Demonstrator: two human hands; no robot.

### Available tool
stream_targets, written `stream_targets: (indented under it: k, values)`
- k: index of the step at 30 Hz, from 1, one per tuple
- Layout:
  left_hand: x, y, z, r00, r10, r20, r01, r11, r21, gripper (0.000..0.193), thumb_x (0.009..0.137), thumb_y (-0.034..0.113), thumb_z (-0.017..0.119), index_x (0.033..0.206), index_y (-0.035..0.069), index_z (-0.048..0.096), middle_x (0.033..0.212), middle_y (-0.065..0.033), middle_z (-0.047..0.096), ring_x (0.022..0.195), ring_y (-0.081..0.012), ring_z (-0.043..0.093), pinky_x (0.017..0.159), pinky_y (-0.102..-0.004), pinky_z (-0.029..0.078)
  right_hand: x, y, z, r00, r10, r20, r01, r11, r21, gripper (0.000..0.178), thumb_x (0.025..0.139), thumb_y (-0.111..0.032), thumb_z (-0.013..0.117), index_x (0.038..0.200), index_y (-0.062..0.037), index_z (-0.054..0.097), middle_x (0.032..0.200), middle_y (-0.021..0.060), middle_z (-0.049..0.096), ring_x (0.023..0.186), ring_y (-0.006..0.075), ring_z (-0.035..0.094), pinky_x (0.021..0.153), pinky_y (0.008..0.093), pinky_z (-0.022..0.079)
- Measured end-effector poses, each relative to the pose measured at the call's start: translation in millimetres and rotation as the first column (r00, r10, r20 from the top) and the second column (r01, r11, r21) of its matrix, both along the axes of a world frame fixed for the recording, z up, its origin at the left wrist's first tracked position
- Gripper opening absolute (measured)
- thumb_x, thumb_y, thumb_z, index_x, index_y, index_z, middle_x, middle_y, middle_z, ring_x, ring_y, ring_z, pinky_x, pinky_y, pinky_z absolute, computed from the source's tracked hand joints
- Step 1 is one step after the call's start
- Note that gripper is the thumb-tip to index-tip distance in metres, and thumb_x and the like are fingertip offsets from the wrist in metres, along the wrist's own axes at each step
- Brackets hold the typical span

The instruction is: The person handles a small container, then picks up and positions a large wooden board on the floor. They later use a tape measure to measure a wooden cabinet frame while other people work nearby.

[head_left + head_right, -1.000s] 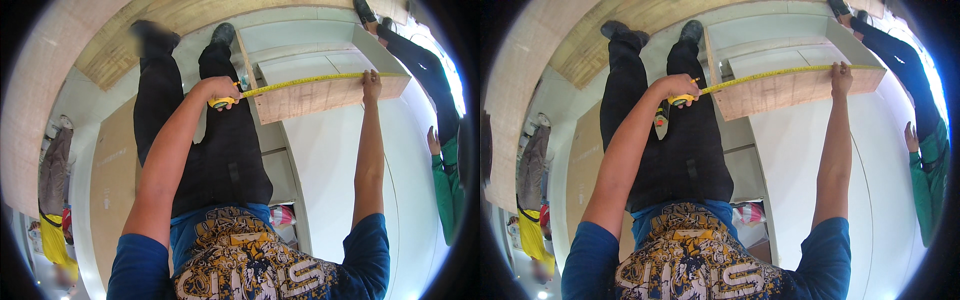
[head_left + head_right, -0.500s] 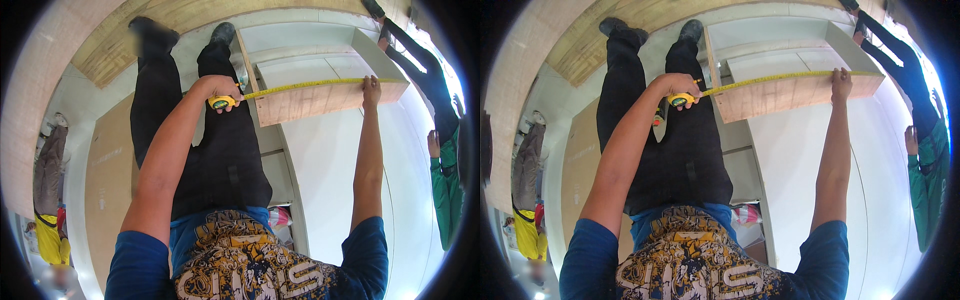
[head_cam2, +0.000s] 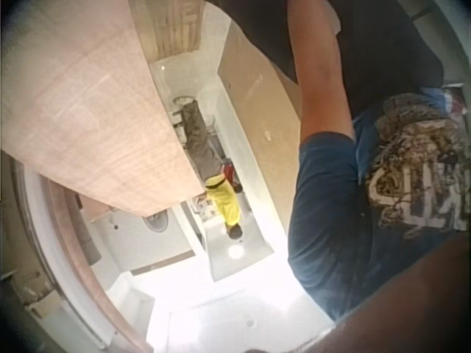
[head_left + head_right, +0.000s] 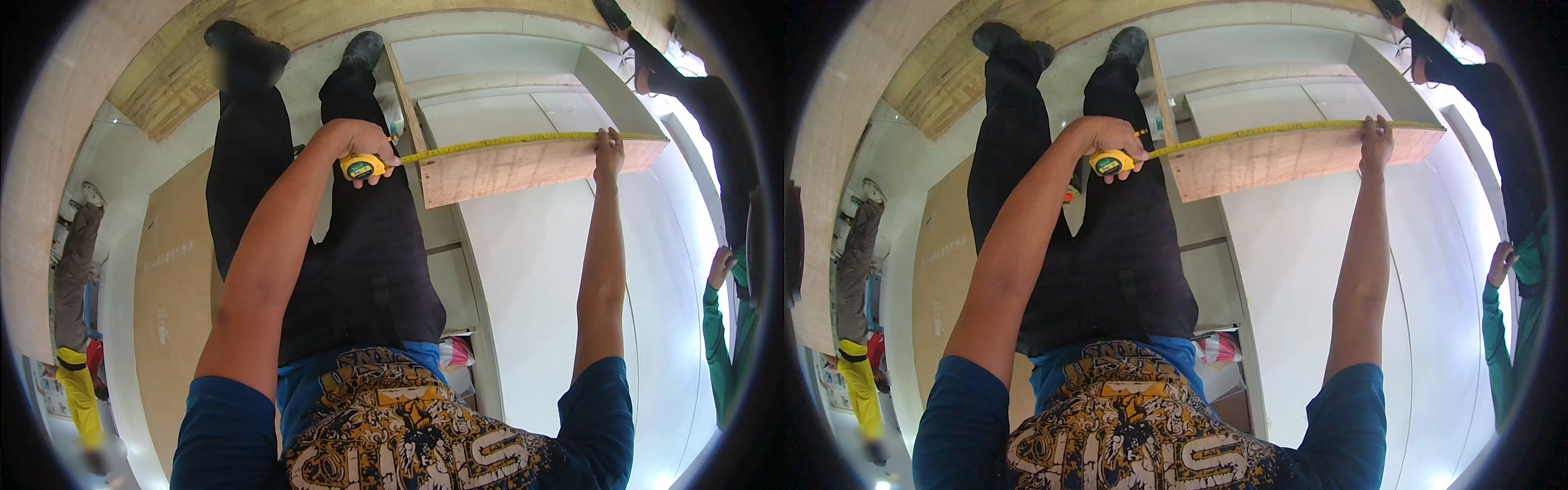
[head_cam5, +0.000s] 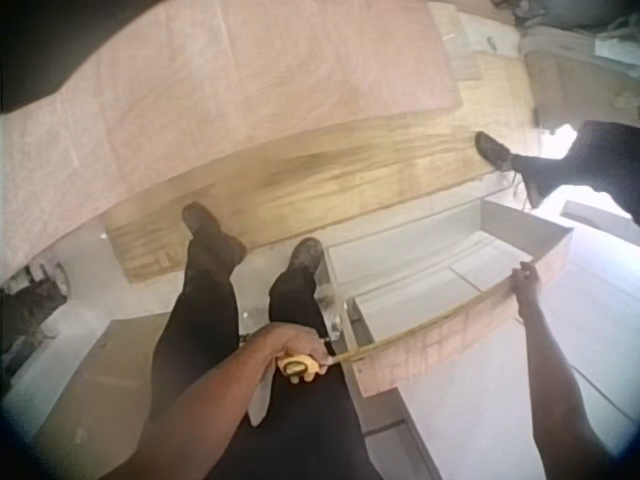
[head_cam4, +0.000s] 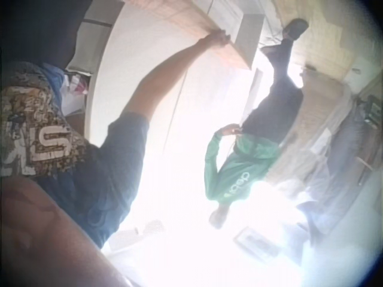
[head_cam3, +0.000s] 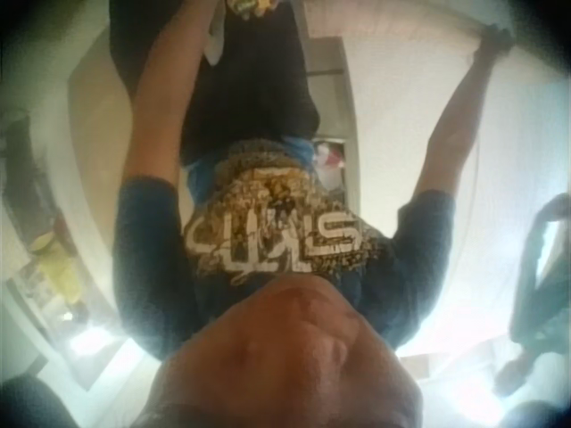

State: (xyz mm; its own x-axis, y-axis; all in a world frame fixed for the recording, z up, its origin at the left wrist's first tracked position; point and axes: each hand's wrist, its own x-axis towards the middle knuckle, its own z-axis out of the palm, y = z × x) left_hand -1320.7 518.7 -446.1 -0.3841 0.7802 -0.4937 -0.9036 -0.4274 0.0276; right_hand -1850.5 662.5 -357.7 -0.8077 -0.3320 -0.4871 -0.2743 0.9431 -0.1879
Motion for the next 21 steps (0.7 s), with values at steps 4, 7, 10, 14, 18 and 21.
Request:
stream_targets:
  k: [4,7,10,14,18,21]
  values:
    - [-0.7,-0.6,1.0,1.0,0.002,-0.012,-0.003,1.0,-0.013,0.031,0.095,0.034,0.063,0.096,0.003,0.066,0.075,-0.015,0.068,0.057,-0.026,0.067,0.052,-0.0369,0.056,2.6,-1.2,-0.2,1.0,-0.019,0.007,0.02,1.0,-0.011,0.046,0.091,-0.022,0.071,0.131,-0.0021,0.058,0.081,0.0041,0.062,0.07,0.0099,0.055,0.061,0.0259,0.045]
    - [0.9,2.7,-1.6,1.0,0.005,-0.009,-0.005,1.0,-0.022,0.032,0.095,0.034,0.063,0.095,0.003,0.066,0.075,-0.015,0.068,0.059,-0.0261,0.067,0.053,-0.037,0.056,1.9,0.6,-1.1,1.0,-0.028,0.007,0.028,0.999,-0.024,0.045,0.092,-0.022,0.071,0.13,-0.0019,0.058,0.079,0.0034,0.061,0.069,0.0094,0.055,0.06,0.0261,0.045]
    - [-0.5,0.2,-2.3,1.0,-0.007,-0.005,0.007,1.0,-0.003,0.032,0.095,0.034,0.063,0.095,0.003,0.066,0.076,-0.0149,0.068,0.06,-0.0262,0.067,0.053,-0.0369,0.056,0.4,0.7,-1.2,1.0,-0.017,0.01,0.017,1.0,-0.025,0.045,0.092,-0.022,0.071,0.13,-0.0012,0.058,0.078,0.0031,0.061,0.068,0.0092,0.055,0.06,0.026,0.044]
    - [-2.6,-2.3,0.1,1.0,-0.027,0.015,0.027,1.0,0.006,0.031,0.095,0.034,0.062,0.095,0.003,0.066,0.076,-0.0151,0.069,0.059,-0.0267,0.067,0.052,-0.037,0.055,2.4,-0.8,-1.2,1.0,-0.014,0.005,0.014,1.0,-0.011,0.046,0.091,-0.021,0.071,0.13,-0.0003,0.057,0.077,0.0029,0.06,0.067,0.0089,0.054,0.06,0.0253,0.044]
    - [-2.3,-1.5,-1.4,1.0,-0.02,0.015,0.019,1.0,0.017,0.031,0.095,0.033,0.062,0.095,0.003,0.066,0.076,-0.0151,0.069,0.059,-0.0265,0.067,0.052,-0.0369,0.056,4.1,-1.4,-0.3,0.999,-0.029,0.012,0.03,0.999,-0.037,0.047,0.091,-0.022,0.072,0.13,-0.0005,0.057,0.077,0.0029,0.06,0.067,0.009,0.054,0.06,0.0254,0.045]
    - [-1.3,0.3,-2.6,1.0,-0.006,0.004,0.006,1.0,0.017,0.031,0.095,0.033,0.062,0.094,0.003,0.066,0.076,-0.0154,0.069,0.06,-0.0263,0.067,0.053,-0.0371,0.056,3.9,-0.7,-0.6,1.0,-0.019,0.0,0.019,0.999,-0.029,0.046,0.091,-0.022,0.072,0.13,-0.0008,0.058,0.076,0.0029,0.06,0.067,0.0091,0.054,0.06,0.0255,0.045]
